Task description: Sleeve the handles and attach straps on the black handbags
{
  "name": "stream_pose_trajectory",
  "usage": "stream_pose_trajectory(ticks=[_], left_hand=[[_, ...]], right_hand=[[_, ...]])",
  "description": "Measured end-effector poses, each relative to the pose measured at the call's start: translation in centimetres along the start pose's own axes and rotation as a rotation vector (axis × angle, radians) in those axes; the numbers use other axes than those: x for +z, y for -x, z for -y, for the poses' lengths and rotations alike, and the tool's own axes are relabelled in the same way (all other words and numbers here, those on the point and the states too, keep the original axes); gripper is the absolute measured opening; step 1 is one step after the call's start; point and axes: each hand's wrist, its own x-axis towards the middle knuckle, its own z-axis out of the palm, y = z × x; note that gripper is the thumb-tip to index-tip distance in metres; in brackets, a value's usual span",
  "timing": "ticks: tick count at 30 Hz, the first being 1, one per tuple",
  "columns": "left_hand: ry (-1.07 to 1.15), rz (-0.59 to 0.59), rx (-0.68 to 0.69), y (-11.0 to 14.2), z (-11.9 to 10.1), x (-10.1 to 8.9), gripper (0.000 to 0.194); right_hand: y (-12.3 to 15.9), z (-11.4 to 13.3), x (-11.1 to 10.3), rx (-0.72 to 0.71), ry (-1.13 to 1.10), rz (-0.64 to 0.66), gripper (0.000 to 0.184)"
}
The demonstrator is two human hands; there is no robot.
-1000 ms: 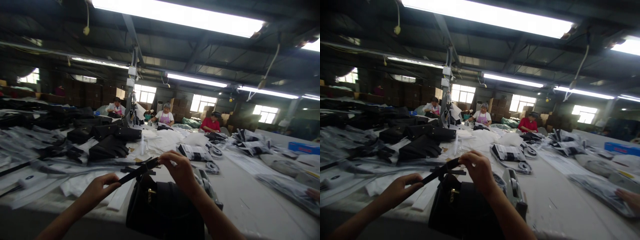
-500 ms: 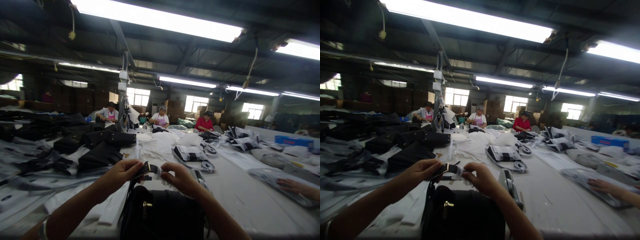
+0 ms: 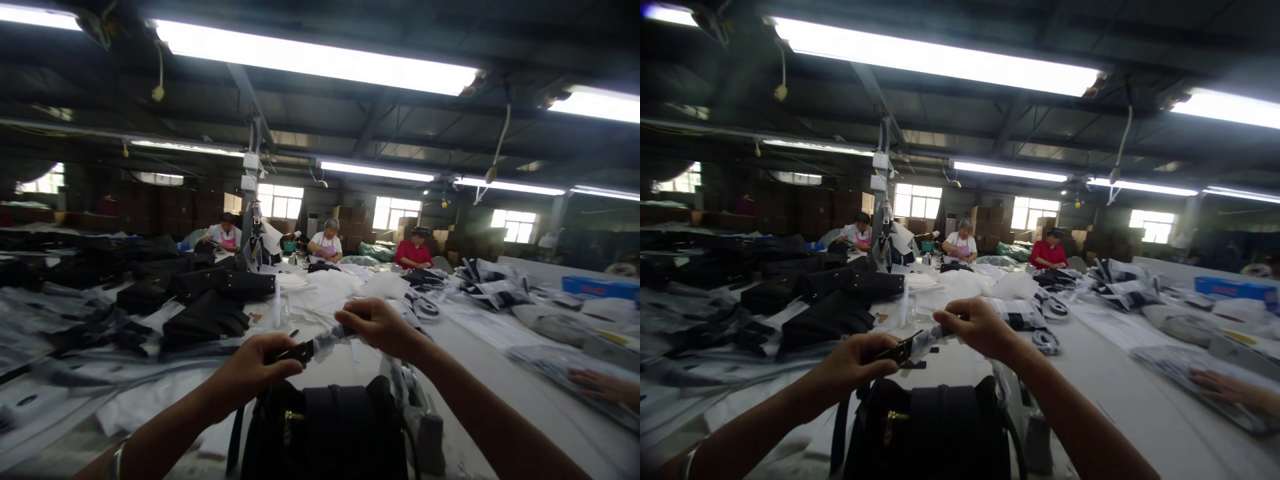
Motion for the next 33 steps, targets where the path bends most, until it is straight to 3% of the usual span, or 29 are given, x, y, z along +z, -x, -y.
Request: stream_pose_trajectory(ticks=[3, 7, 10, 12, 14, 16, 17, 22, 25, 29, 33], left_hand=[[0.032, -0.007, 0.001, 0.0, -0.2, 0.4, 0.027], [0.122, 0.021, -0.009, 0.2, -0.4, 0.3, 0.049], [0.183, 0.018, -0.016, 0.5, -0.5, 0.0, 0.056], [0.198, -0.002, -0.014, 0.7, -0.5, -0.2, 0.056], [0.184, -0.032, 0.005, 0.8, -0.4, -0.2, 0.055], [0.159, -0.063, 0.033, 0.9, -0.1, -0.2, 0.053], [0.146, -0.063, 0.047, 0.9, 0.0, -0.1, 0.052], [0.085, -0.016, 0.098, 1.1, 0.8, 0.6, 0.049], [0.045, -0.041, 0.122, 1.2, 1.2, 1.2, 0.051], [0.106, -0.019, 0.132, 1.4, 1.6, 1.7, 0.047], [0.234, 0.043, 0.105, 1.6, 1.4, 1.7, 0.049]], right_hand=[[0.2, 0.4, 0.5, -0.03, 0.08, -0.08, 0.047], [-0.3, 0.9, 1.2, -0.043, 0.027, -0.026, 0.046], [-0.5, 1.2, 1.2, -0.114, 0.132, -0.018, 0.042], [0.0, 1.6, 1.4, -0.177, 0.271, -0.14, 0.033], [1.3, 2.1, 2.2, -0.217, 0.386, -0.348, 0.025], [3.2, 2.6, 3.7, -0.207, 0.413, -0.506, 0.027], [4.2, 2.7, 4.7, -0.176, 0.386, -0.516, 0.031], [6.1, 2.0, 8.9, 0.172, -0.066, -0.25, 0.049], [5.5, 1.5, 10.3, 0.281, -0.34, -0.347, 0.052], [4.9, 1.6, 12.0, 0.268, -0.81, -0.495, 0.048], [4.9, 1.9, 13.3, 0.301, -0.917, -0.488, 0.051]])
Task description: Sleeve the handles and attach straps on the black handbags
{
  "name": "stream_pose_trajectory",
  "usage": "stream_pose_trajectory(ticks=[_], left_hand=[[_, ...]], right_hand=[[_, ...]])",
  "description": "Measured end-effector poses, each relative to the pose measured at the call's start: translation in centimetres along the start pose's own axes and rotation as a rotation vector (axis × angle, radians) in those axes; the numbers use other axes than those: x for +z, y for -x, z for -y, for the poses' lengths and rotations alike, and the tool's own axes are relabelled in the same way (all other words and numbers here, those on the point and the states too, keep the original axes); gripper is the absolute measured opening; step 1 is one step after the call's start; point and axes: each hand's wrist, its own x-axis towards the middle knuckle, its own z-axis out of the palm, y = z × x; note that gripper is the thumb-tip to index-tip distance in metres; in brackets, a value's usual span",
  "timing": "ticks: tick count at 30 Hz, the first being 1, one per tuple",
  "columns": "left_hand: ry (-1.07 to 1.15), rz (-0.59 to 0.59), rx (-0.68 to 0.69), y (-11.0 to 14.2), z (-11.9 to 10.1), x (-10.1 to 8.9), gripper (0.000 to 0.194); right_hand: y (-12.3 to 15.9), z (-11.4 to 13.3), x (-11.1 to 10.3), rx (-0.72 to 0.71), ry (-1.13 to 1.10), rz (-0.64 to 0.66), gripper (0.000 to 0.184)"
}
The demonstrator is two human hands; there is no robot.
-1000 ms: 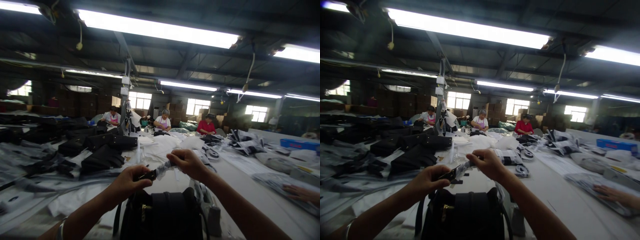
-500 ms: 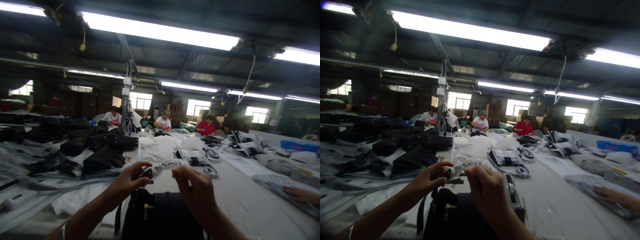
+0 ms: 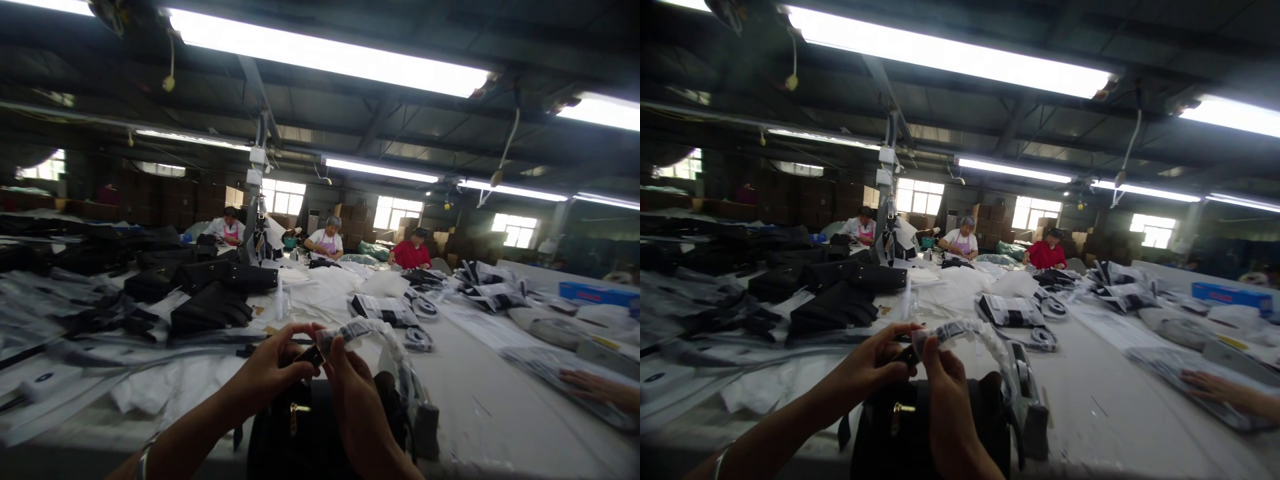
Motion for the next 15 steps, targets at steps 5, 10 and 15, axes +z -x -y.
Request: stream_pose_trajectory(ticks=[5, 10, 15], left_hand=[[0.064, 0.005, -0.042, -0.1, -0.5, -0.1, 0.053], [0.049, -0.182, 0.054, -0.1, -0.1, 0.3, 0.067], [-0.016, -0.247, 0.084, -0.3, 0.4, 0.5, 0.044]], right_hand=[[0.2, 1.5, 0.2, 0.059, 0.216, 0.092, 0.053], [-0.1, 0.8, -0.3, -0.07, 0.31, 0.192, 0.048], [-0.1, -3.5, 0.3, -0.208, 0.222, 0.193, 0.041]])
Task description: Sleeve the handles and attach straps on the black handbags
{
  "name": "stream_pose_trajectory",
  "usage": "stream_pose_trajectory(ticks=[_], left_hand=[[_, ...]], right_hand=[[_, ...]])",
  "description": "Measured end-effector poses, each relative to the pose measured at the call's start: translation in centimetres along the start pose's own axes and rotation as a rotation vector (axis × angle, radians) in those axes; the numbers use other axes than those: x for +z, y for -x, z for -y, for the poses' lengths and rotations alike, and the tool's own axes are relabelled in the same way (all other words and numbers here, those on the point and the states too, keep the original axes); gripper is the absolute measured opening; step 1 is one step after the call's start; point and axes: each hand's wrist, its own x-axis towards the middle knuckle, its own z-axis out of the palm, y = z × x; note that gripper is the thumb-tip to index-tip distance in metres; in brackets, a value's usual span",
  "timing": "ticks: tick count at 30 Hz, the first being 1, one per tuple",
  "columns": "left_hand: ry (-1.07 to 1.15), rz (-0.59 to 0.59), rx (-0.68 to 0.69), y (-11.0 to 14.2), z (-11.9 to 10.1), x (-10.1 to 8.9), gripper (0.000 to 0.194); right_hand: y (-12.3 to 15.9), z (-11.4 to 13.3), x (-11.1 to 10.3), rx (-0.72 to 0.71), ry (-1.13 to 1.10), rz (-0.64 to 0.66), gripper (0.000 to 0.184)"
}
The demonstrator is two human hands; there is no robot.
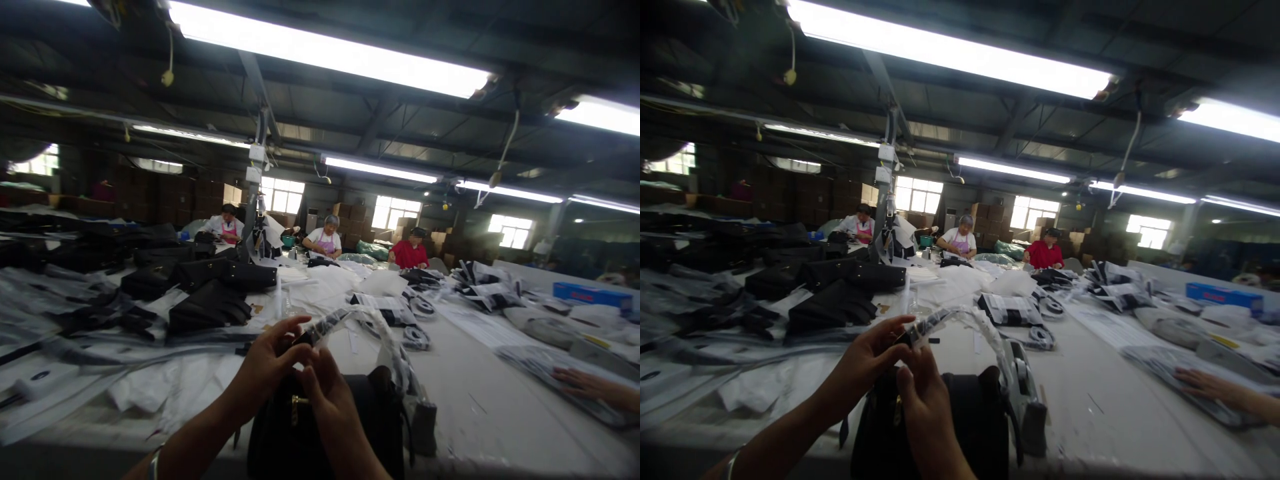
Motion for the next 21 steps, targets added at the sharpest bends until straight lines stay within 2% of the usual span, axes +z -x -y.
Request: stream_pose_trajectory(ticks=[3, 6, 8, 12, 14, 17, 21], left_hand=[[-0.11, -0.028, 0.075, -0.4, 0.3, -0.3, 0.029], [-0.25, -0.092, 0.134, -1.0, 0.1, -0.9, 0.021], [-0.285, -0.042, 0.126, -1.4, -0.5, -1.3, 0.022], [-0.192, 0.228, -0.049, -2.4, -2.8, -1.6, 0.051], [-0.143, 0.303, -0.18, -3.4, -3.9, -1.3, 0.062], [-0.148, 0.358, -0.315, -5.2, -5.3, -0.6, 0.057], [-0.1, 0.355, -0.376, -7.1, -6.0, 0.6, 0.043]], right_hand=[[-0.1, -1.2, 1.0, -0.009, -0.06, -0.007, 0.039], [-0.8, -1.3, 1.4, -0.031, -0.068, -0.025, 0.037], [-1.2, -1.2, 1.4, -0.038, -0.036, -0.027, 0.033], [-1.9, -1.0, 1.4, -0.053, 0.054, -0.052, 0.03], [-2.2, -0.9, 1.4, -0.058, 0.085, -0.021, 0.03], [-2.5, -0.9, 1.4, -0.07, 0.071, 0.016, 0.03], [-3.3, -0.9, 1.2, -0.061, -0.028, -0.067, 0.031]])
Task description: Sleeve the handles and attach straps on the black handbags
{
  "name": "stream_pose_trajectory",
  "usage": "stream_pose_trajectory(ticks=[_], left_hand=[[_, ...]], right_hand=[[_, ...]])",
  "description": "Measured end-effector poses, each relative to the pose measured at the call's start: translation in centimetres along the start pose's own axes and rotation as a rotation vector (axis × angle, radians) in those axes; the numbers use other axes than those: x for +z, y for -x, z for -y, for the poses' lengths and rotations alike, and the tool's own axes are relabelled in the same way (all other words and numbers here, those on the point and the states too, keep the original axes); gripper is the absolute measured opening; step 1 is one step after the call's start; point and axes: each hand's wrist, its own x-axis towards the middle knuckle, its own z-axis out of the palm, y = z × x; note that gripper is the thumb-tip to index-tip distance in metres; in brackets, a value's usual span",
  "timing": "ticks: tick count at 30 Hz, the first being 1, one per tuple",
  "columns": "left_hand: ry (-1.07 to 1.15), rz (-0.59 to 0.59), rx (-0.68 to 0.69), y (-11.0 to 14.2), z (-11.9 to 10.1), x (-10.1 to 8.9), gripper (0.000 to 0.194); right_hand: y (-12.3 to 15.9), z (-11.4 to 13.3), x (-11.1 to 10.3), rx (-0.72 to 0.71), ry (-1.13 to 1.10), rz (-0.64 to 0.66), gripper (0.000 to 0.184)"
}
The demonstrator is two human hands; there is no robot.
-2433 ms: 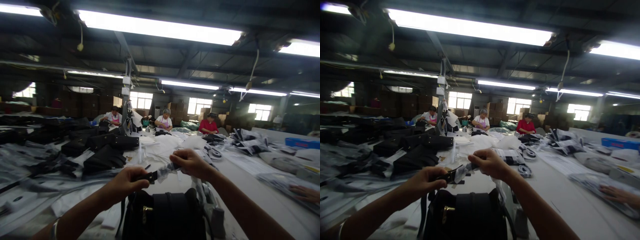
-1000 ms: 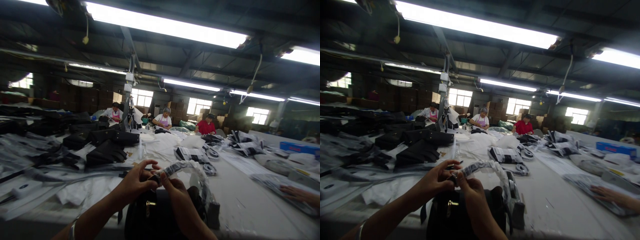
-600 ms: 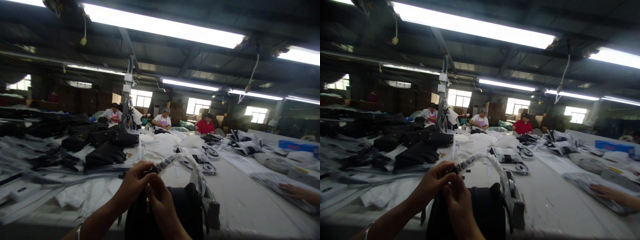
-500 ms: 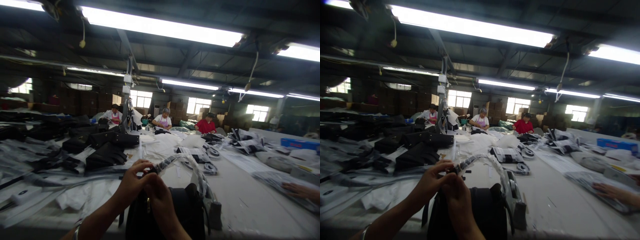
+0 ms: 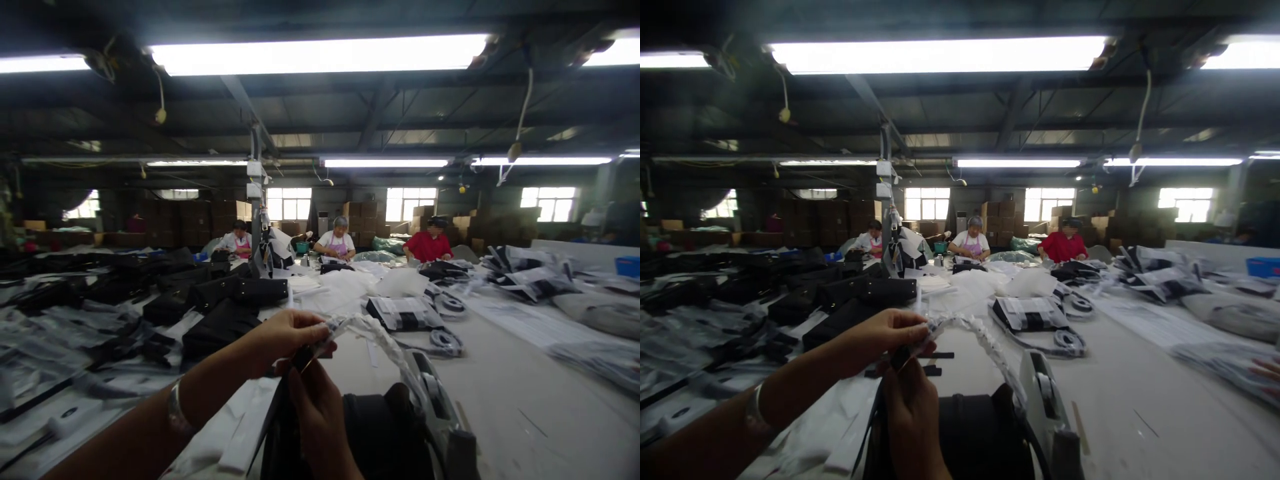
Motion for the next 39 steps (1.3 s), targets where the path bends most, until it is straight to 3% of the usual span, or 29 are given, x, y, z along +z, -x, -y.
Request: stream_pose_trajectory(ticks=[5, 9, 18, 23, 30, 36, 39], left_hand=[[0.078, -0.049, -0.104, -1.0, -0.7, 0.3, 0.035], [0.152, -0.012, -0.131, -1.6, -1.0, 0.0, 0.031], [0.2, 0.008, -0.018, -3.1, -1.1, 0.7, 0.037], [0.12, -0.023, 0.014, -2.0, -1.2, 1.6, 0.039], [0.041, -0.027, -0.037, -0.7, 0.4, 1.0, 0.041], [0.084, -0.145, 0.003, -0.3, 1.0, 1.2, 0.042], [0.086, -0.151, 0.064, -0.1, 1.1, 1.5, 0.042]], right_hand=[[-1.0, 0.0, 0.2, 0.026, 0.002, -0.136, 0.039], [-1.1, 0.1, 0.9, 0.03, 0.005, -0.222, 0.044], [-1.0, -0.6, 1.4, 0.05, -0.133, -0.296, 0.048], [-0.9, -0.6, 1.1, 0.071, -0.214, -0.286, 0.05], [-0.8, 0.0, 1.1, 0.105, -0.314, -0.266, 0.048], [-0.1, -1.1, 1.5, 0.005, -0.221, -0.138, 0.046], [0.3, -1.5, 1.4, 0.038, -0.177, -0.107, 0.049]])
